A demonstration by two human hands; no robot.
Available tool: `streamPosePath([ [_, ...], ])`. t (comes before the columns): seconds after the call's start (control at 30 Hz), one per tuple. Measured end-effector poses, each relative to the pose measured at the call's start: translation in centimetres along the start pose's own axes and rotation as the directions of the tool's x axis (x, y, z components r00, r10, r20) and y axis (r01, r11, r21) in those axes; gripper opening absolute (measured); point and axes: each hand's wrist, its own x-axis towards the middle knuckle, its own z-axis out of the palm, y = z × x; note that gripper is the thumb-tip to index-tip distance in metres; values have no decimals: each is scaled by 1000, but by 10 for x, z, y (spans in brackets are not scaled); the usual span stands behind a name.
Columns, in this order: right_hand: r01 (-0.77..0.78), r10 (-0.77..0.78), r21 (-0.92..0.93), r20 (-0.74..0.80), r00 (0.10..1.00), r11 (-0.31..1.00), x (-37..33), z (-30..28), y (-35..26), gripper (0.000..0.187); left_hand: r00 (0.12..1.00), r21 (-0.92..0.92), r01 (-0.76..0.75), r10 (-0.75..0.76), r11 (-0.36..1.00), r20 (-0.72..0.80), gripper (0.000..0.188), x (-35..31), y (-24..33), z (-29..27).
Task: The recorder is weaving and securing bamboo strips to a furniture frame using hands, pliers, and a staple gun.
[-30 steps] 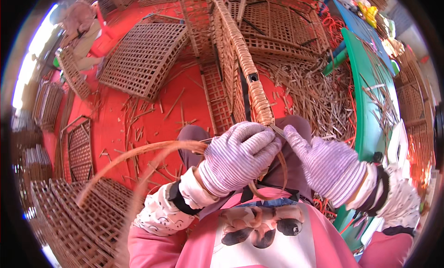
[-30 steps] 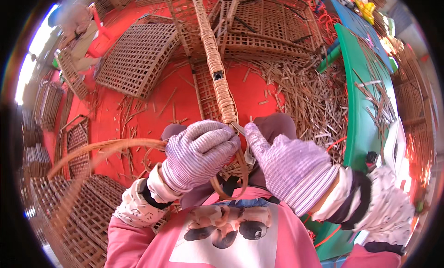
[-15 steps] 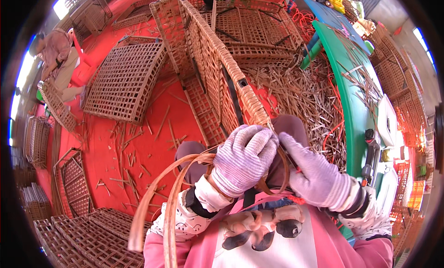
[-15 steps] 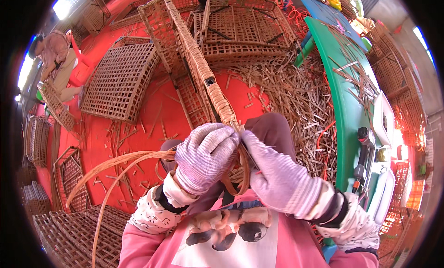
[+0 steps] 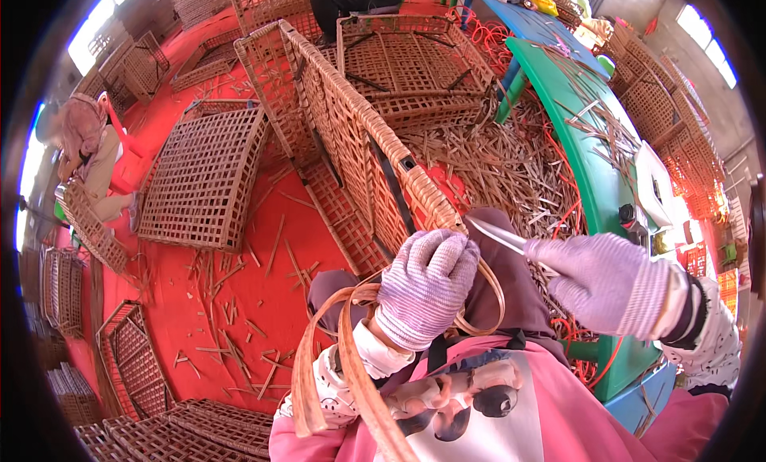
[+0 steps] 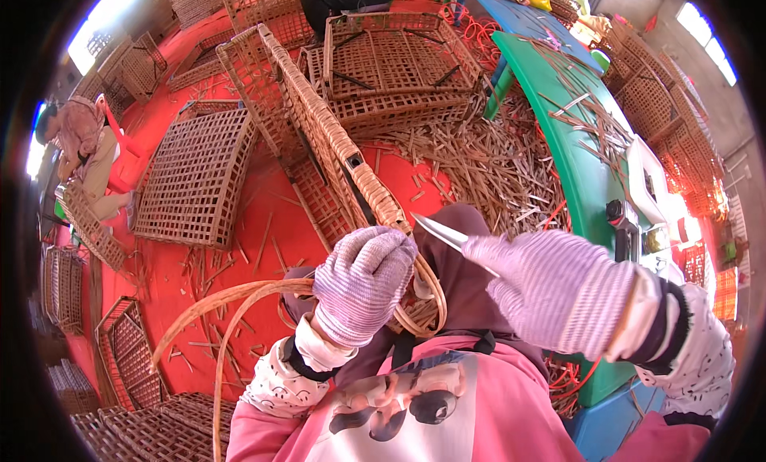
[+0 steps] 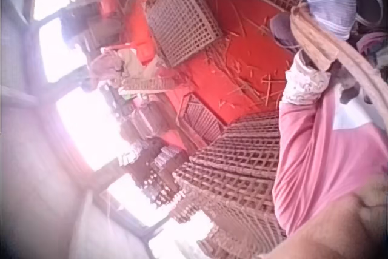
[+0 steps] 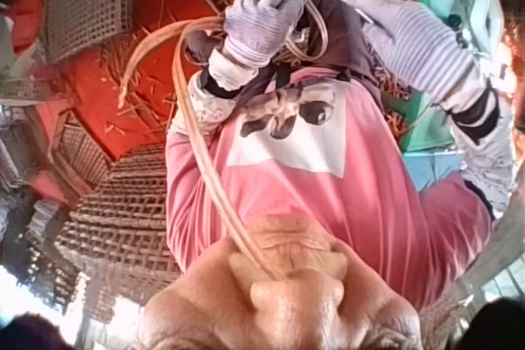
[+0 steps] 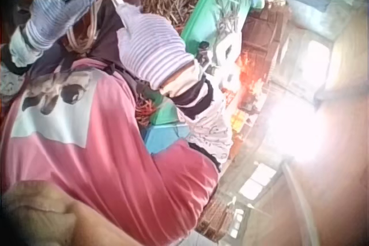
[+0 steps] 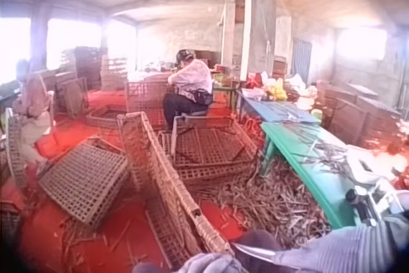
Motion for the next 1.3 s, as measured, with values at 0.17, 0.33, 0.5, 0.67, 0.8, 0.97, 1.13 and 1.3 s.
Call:
streamPosePath([
  [0.17,-43,24,183,104,994,982,10,-21,-11,32,999,-19,24,-24,1000,23,22,-1,-1,-1],
  [0.33,-187,140,128,307,941,974,25,-42,-24,30,1000,-33,3,-3,999,-4,22,1,2,5],
  [0.5,-161,150,1,343,927,987,29,-41,-32,35,999,-32,22,-24,999,-38,22,5,5,3],
  [0.67,-79,125,309,-133,983,948,-5,53,-7,41,995,-40,32,-28,999,94,16,5,5,8],
  [0.8,-173,258,516,-98,961,839,-9,70,-22,40,998,-43,18,-15,999,54,21,2,3,3],
  [0.97,30,193,506,-382,904,862,-7,102,-22,42,992,-78,108,-102,991,75,20,1,1,0],
  [1.13,18,206,568,-327,922,823,-7,99,-23,42,991,10,61,-62,998,122,20,1,0,-6],
  [1.3,44,139,625,-240,961,779,-1,76,-16,43,988,23,122,-124,992,93,23,-6,-3,1],
])
